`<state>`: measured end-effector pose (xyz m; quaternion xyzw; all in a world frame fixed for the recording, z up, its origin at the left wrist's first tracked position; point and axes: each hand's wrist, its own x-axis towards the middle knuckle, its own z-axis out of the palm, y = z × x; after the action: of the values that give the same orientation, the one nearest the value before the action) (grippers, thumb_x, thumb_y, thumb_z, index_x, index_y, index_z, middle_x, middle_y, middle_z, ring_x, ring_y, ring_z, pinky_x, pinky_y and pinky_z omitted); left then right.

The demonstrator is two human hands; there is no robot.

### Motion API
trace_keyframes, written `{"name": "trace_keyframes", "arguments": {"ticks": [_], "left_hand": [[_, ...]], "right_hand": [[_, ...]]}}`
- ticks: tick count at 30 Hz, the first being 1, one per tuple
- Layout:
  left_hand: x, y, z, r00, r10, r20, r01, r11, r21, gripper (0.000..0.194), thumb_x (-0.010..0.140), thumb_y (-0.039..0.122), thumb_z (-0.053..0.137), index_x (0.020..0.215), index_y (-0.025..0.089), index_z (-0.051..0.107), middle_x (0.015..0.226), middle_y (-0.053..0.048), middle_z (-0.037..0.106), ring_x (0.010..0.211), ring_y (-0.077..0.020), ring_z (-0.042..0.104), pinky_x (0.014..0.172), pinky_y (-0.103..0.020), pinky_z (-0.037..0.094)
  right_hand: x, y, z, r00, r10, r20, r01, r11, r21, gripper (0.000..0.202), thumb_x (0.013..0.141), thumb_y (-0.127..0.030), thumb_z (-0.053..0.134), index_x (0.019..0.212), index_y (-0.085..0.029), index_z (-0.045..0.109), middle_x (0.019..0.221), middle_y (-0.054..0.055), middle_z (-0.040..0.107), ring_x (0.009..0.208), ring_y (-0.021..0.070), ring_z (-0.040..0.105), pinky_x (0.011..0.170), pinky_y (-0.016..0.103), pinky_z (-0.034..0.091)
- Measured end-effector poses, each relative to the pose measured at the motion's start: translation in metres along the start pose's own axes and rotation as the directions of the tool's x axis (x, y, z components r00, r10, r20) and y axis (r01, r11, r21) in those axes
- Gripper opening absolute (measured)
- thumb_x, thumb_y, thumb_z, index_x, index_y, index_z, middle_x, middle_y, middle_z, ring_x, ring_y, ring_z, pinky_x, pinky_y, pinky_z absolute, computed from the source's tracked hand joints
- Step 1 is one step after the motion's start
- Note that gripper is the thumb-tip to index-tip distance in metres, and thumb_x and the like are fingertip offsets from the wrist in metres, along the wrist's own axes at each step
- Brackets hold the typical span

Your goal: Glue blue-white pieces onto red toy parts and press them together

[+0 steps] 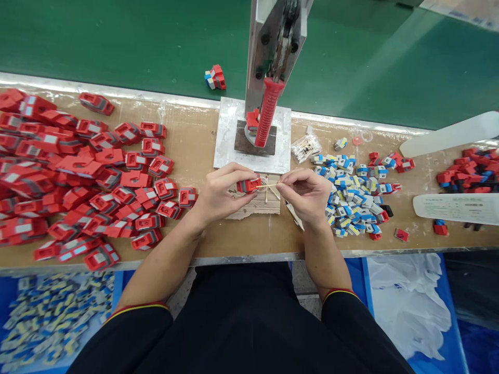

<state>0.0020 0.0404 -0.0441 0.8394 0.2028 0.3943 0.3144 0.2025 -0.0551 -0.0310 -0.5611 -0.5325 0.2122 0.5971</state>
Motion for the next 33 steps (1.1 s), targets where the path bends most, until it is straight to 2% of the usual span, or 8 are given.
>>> {"name": "trace_keyframes", "arguments": {"ticks": [6, 10, 15, 19, 27, 33], "left_hand": [[0.0005, 0.0006, -0.0011, 1.000, 0.017, -0.003, -0.017, 1.000, 0.021, 0.021, 0.090, 0.028, 0.082, 0.108, 0.021, 0.077, 0.103, -0.007, 0.080, 0.091, -0.0176, 0.077, 0.082, -0.029, 0.064], [0.0005, 0.0002, -0.0008, 0.999, 0.042, -0.016, -0.042, 0.999, 0.015, 0.021, 0.089, 0.026, 0.083, 0.109, 0.020, 0.077, 0.102, -0.007, 0.080, 0.090, -0.0173, 0.077, 0.082, -0.028, 0.064], [-0.0002, -0.0007, -0.0007, 1.000, 0.016, 0.004, -0.017, 0.999, 0.031, 0.021, 0.090, 0.029, 0.081, 0.109, 0.021, 0.078, 0.103, -0.007, 0.080, 0.091, -0.0178, 0.076, 0.083, -0.029, 0.064], [0.0000, -0.0008, -0.0002, 0.999, 0.048, -0.017, -0.048, 0.999, 0.006, 0.022, 0.088, 0.024, 0.083, 0.109, 0.020, 0.078, 0.102, -0.007, 0.079, 0.091, -0.0170, 0.076, 0.082, -0.027, 0.063], [0.0006, 0.0004, -0.0009, 0.998, 0.062, -0.018, -0.062, 0.998, 0.008, 0.024, 0.087, 0.021, 0.084, 0.110, 0.019, 0.077, 0.101, -0.006, 0.078, 0.090, -0.0164, 0.076, 0.081, -0.026, 0.063], [-0.0002, -0.0009, -0.0007, 0.998, 0.058, -0.028, -0.058, 0.998, 0.011, 0.025, 0.086, 0.021, 0.085, 0.110, 0.019, 0.077, 0.100, -0.006, 0.078, 0.089, -0.0162, 0.076, 0.080, -0.025, 0.062]], "right_hand": [[0.0007, -0.0001, -0.0023, 1.000, -0.026, -0.005, 0.026, 1.000, -0.016, 0.021, 0.086, -0.039, 0.083, 0.077, -0.026, 0.069, 0.071, 0.000, 0.073, 0.056, 0.0131, 0.061, 0.050, 0.028, 0.049], [0.0005, -0.0007, -0.0017, 0.997, -0.073, -0.002, 0.073, 0.997, 0.009, 0.015, 0.087, -0.032, 0.082, 0.079, -0.026, 0.072, 0.073, -0.001, 0.075, 0.055, 0.0123, 0.060, 0.050, 0.028, 0.048], [0.0001, -0.0005, 0.0006, 0.993, -0.117, 0.003, 0.117, 0.992, 0.054, 0.011, 0.087, -0.024, 0.082, 0.080, -0.026, 0.073, 0.075, -0.001, 0.077, 0.054, 0.0117, 0.059, 0.050, 0.028, 0.046], [0.0010, -0.0009, -0.0005, 0.993, -0.118, 0.011, 0.118, 0.992, 0.055, 0.012, 0.085, -0.018, 0.081, 0.081, -0.026, 0.074, 0.076, -0.002, 0.078, 0.055, 0.0112, 0.060, 0.050, 0.026, 0.046], [0.0003, -0.0007, -0.0006, 0.993, -0.115, 0.020, 0.115, 0.993, -0.008, 0.011, 0.086, -0.026, 0.081, 0.078, -0.025, 0.072, 0.074, -0.001, 0.077, 0.057, 0.0123, 0.063, 0.051, 0.027, 0.049], [0.0003, -0.0021, -0.0001, 0.989, -0.146, 0.023, 0.146, 0.989, 0.015, 0.011, 0.087, -0.022, 0.080, 0.080, -0.025, 0.073, 0.074, -0.001, 0.078, 0.057, 0.0123, 0.065, 0.051, 0.027, 0.048]]}}
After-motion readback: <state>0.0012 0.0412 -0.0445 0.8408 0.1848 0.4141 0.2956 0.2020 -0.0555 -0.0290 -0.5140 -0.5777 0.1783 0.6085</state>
